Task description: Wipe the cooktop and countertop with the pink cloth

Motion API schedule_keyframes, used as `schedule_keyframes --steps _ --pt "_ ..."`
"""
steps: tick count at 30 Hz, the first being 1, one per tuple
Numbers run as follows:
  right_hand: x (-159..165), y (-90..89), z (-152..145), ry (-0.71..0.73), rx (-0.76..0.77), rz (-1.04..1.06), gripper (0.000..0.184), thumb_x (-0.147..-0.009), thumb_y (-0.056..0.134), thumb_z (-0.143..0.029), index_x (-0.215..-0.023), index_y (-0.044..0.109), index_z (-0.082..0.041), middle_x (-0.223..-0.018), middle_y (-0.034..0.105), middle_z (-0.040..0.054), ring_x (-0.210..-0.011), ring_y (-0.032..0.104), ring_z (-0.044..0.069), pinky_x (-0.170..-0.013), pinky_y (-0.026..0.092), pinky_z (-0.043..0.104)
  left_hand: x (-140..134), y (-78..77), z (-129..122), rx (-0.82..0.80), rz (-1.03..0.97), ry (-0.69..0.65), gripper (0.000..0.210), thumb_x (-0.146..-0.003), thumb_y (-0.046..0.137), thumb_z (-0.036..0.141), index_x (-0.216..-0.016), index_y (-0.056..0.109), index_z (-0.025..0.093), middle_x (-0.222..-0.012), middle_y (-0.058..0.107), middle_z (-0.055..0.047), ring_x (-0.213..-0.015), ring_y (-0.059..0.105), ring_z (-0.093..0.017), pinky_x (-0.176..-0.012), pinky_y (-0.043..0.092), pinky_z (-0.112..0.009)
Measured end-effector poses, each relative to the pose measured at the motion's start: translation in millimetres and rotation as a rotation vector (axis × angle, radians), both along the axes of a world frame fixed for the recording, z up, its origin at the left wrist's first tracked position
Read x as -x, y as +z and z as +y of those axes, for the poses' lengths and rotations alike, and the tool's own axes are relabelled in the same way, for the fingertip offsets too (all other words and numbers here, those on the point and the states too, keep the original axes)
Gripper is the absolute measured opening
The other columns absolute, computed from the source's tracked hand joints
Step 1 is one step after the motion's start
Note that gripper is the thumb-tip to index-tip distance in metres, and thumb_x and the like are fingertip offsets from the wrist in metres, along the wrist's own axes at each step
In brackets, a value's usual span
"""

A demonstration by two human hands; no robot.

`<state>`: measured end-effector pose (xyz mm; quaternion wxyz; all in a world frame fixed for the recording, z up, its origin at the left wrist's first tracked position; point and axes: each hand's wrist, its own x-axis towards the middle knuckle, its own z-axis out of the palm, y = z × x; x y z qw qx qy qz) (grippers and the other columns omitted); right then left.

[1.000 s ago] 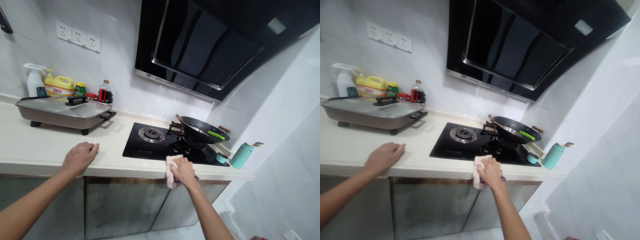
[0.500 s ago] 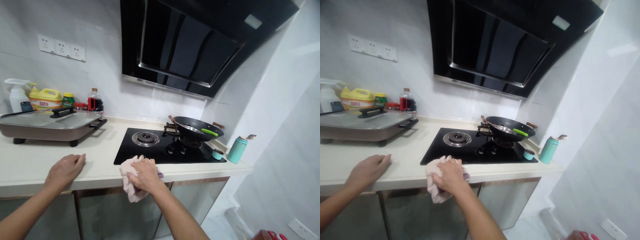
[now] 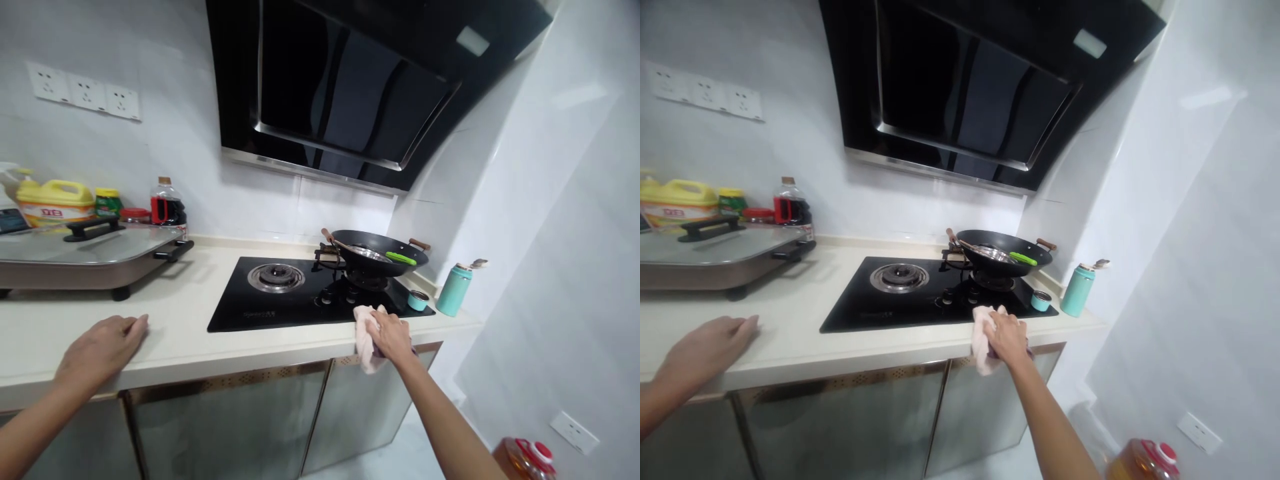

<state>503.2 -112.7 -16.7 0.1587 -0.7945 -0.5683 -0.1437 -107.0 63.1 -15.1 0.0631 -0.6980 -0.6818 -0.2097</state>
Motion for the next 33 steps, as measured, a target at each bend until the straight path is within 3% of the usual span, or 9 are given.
schedule_keyframes --steps 4,8,13,18,22,27,31,33 --pt "-37 -2.4 -8 -0.119 0.015 -0.005 0.041 -0.104 0.040 -0.048 -0.124 0.071 -0.031 -0.132 0.071 0.0060 -0.114 0.062 0.027 -0.092 0.041 0.039 -5 3.7 -7 -0.037 -0.013 0.006 0.071 -0.097 0.017 0.060 -0.091 0.077 0.022 -0.112 0.077 -0.018 -0.102 0.072 -0.035 -0.084 0.052 -0.040" --pt "-77 -2.5 -19 -0.247 0.060 -0.070 0.042 -0.104 0.038 -0.041 -0.128 0.070 -0.025 -0.135 0.067 0.0117 -0.117 0.061 0.027 -0.096 0.043 0.040 -9 7.2 -14 -0.059 -0.041 -0.022 0.065 -0.096 0.022 0.058 -0.082 0.075 0.024 -0.104 0.078 -0.016 -0.098 0.072 -0.034 -0.083 0.052 -0.041" --pt "-105 15.6 -17 -0.286 0.226 -0.104 0.044 -0.103 0.035 -0.030 -0.135 0.065 -0.030 -0.143 0.063 0.0123 -0.123 0.061 0.031 -0.095 0.044 0.048 -13 11.5 -21 -0.031 -0.042 -0.008 0.067 -0.096 0.021 0.058 -0.086 0.076 0.021 -0.105 0.077 -0.017 -0.100 0.071 -0.034 -0.083 0.052 -0.041" --pt "-97 27.7 -8 -0.177 0.375 -0.198 0.037 -0.103 0.039 -0.033 -0.115 0.073 -0.027 -0.123 0.071 0.0118 -0.117 0.064 0.031 -0.098 0.040 0.049 -18 17.0 -25 0.002 -0.028 0.022 0.068 -0.097 0.021 0.057 -0.093 0.077 0.019 -0.110 0.077 -0.016 -0.100 0.070 -0.033 -0.081 0.052 -0.039" --pt "-81 25.1 -12 -0.064 0.409 -0.271 0.040 -0.105 0.035 -0.032 -0.123 0.070 -0.030 -0.125 0.067 0.0105 -0.118 0.062 0.028 -0.097 0.038 0.045 -22 20.0 -27 0.020 -0.009 0.023 0.070 -0.097 0.020 0.056 -0.097 0.078 0.017 -0.113 0.076 -0.018 -0.102 0.070 -0.033 -0.082 0.051 -0.039" --pt "-72 20.7 -20 -0.042 0.421 -0.297 0.042 -0.106 0.035 -0.034 -0.137 0.063 -0.030 -0.126 0.065 0.0117 -0.118 0.061 0.028 -0.095 0.040 0.045 -23 19.3 -31 0.015 -0.047 0.027 0.069 -0.099 0.019 0.055 -0.095 0.077 0.018 -0.113 0.076 -0.016 -0.104 0.069 -0.033 -0.082 0.050 -0.039" --pt "-73 22.3 -21 -0.045 0.396 -0.221 0.047 -0.106 0.037 -0.049 -0.147 0.055 -0.035 -0.131 0.064 0.0102 -0.122 0.060 0.028 -0.091 0.044 0.040 -26 22.0 -36 0.027 -0.098 0.034 0.068 -0.099 0.021 0.055 -0.101 0.077 0.017 -0.117 0.075 -0.018 -0.106 0.068 -0.034 -0.084 0.050 -0.040" --pt "-75 27.6 -20 -0.035 0.430 -0.147 0.048 -0.106 0.037 -0.048 -0.147 0.057 -0.036 -0.129 0.065 0.0097 -0.117 0.064 0.026 -0.089 0.045 0.037 -28 24.3 -39 0.034 -0.122 0.047 0.068 -0.099 0.022 0.055 -0.105 0.078 0.016 -0.117 0.075 -0.018 -0.104 0.068 -0.033 -0.083 0.051 -0.039"
